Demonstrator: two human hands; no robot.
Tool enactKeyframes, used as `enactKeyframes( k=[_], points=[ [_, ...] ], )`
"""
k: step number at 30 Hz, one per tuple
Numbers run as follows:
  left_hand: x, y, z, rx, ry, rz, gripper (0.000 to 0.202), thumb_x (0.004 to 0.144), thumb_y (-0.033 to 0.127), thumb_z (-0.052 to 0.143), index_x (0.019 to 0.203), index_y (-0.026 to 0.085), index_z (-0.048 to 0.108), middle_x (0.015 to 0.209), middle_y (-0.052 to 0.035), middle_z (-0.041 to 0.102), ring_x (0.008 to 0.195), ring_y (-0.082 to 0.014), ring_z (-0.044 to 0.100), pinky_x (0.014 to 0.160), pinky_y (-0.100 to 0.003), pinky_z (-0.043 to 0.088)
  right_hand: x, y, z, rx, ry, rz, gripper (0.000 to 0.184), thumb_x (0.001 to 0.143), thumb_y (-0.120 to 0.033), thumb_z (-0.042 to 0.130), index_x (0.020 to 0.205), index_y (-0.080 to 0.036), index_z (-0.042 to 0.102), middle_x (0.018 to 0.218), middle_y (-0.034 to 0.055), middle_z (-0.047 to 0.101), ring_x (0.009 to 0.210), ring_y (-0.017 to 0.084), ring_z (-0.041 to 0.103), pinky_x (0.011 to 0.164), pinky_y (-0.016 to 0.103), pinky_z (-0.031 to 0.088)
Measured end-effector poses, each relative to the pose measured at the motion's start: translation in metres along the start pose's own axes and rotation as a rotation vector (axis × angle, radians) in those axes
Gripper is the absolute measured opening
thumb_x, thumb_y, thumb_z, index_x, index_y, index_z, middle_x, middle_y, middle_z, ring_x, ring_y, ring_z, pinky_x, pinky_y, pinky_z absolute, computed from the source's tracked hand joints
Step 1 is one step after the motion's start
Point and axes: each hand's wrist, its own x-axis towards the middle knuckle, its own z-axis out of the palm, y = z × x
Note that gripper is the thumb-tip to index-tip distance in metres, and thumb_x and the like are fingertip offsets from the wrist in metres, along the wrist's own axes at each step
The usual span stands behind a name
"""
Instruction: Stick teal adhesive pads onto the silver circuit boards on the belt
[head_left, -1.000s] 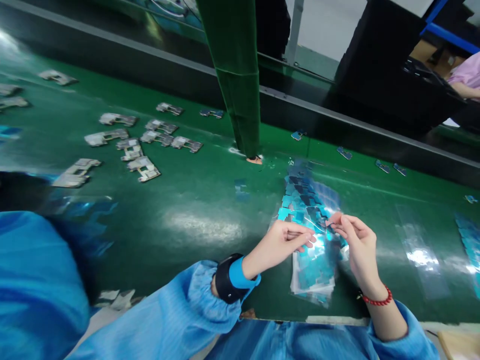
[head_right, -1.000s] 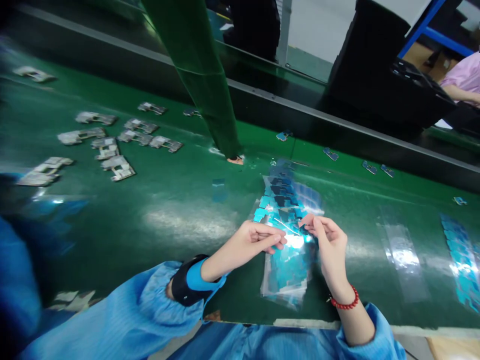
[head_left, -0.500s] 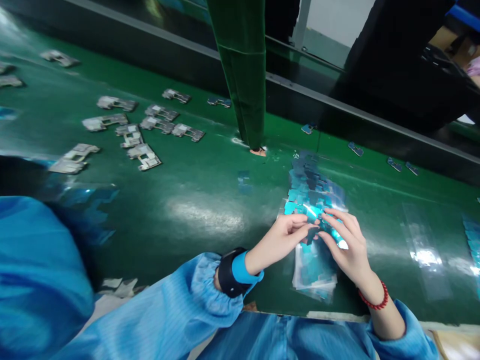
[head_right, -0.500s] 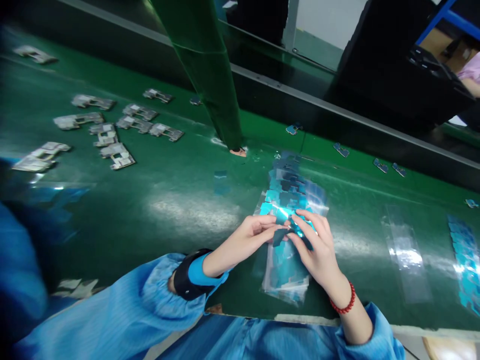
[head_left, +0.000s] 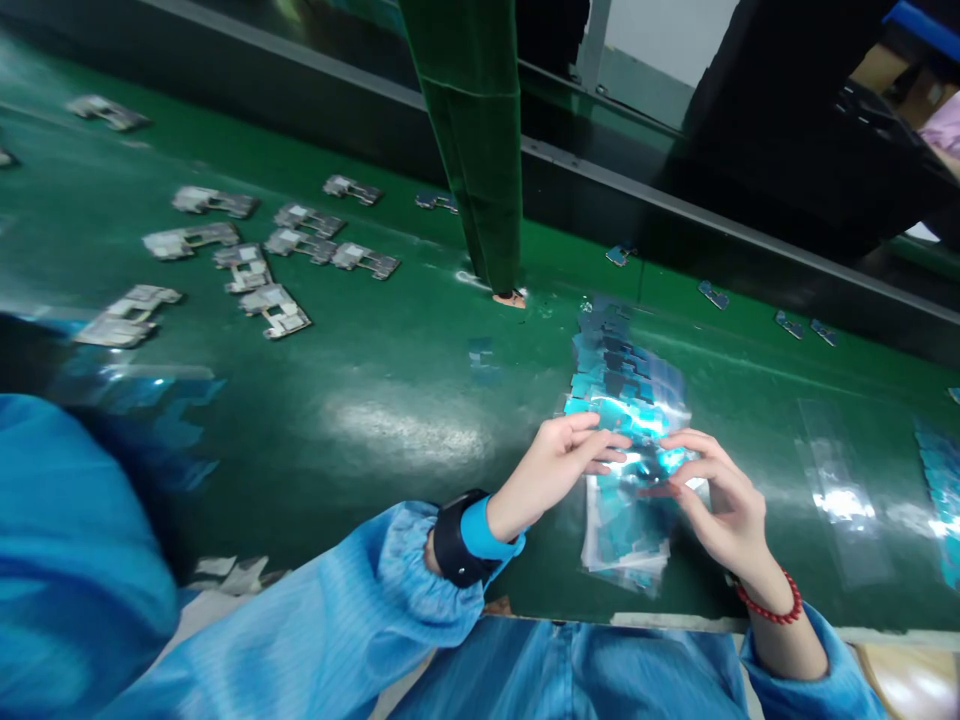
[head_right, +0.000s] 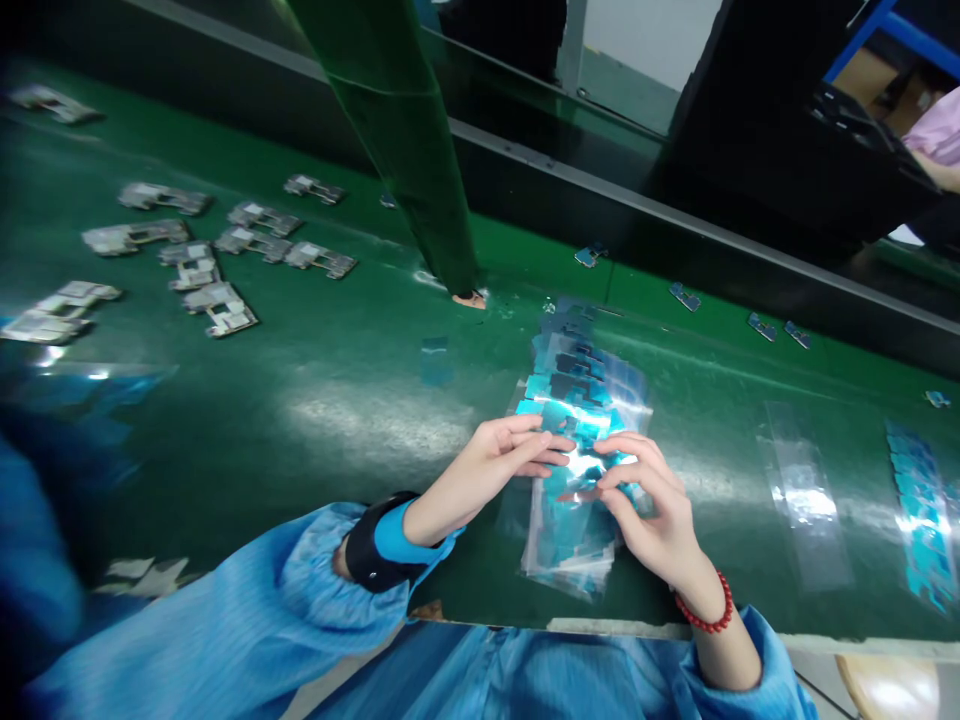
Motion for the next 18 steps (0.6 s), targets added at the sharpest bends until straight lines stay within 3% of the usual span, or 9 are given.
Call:
enactKeyframes(
  k=[3,5,8,12,18],
  points=[
    [-0.002,-0.002,-0.002,0.191,-0.004,0.053,0.037,0.085,0.040,0.064,0.110,0.014,0.059,0.095,-0.0107,0.077,0.086,-0.0251,0.074,0.076,-0.035,0.056,0.002,-0.010,-0.008,0.125,0.081,0.212,0.005,0.087,-0.020,0.063,0.083,-0.022,0.066,0.082,0.0039,0.068,0.078,0.017,0.065,0.072,0.031,0.055],
    [-0.010,0.003,-0.002,0.400,0.111,0.176,0.038,0.085,0.039,0.064,0.115,0.016,0.061,0.097,-0.0096,0.076,0.088,-0.0255,0.072,0.081,-0.037,0.055,0.009,-0.017,-0.011,0.147,0.051,0.326,0.007,0.086,-0.026,0.065,0.082,-0.021,0.068,0.077,0.0031,0.068,0.069,0.015,0.063,0.062,0.025,0.053],
    [-0.028,0.019,0.002,0.654,0.310,0.424,0.030,0.089,0.037,0.056,0.110,0.018,0.066,0.109,-0.0100,0.072,0.096,-0.0247,0.068,0.087,-0.035,0.052,0.020,-0.026,-0.012,0.147,-0.058,0.388,0.013,0.086,-0.031,0.066,0.082,-0.020,0.071,0.078,0.0035,0.070,0.069,0.014,0.064,0.063,0.024,0.053],
    [-0.047,0.033,0.014,0.592,0.172,0.454,0.017,0.086,0.032,0.058,0.080,0.020,0.068,0.077,-0.0024,0.071,0.071,-0.0172,0.066,0.070,-0.027,0.054,0.029,-0.028,-0.007,0.118,-0.133,0.361,0.014,0.084,-0.033,0.068,0.083,-0.021,0.074,0.081,0.0043,0.072,0.075,0.016,0.066,0.070,0.027,0.055],
    [-0.041,0.031,0.011,0.220,0.236,0.318,0.020,0.080,0.037,0.064,0.072,0.018,0.062,0.064,-0.0002,0.062,0.062,-0.0151,0.062,0.064,-0.026,0.055,0.031,-0.015,-0.004,0.274,0.016,0.413,0.028,0.081,-0.043,0.070,0.098,-0.020,0.074,0.083,0.0074,0.075,0.074,0.018,0.071,0.067,0.027,0.059]
  ],
)
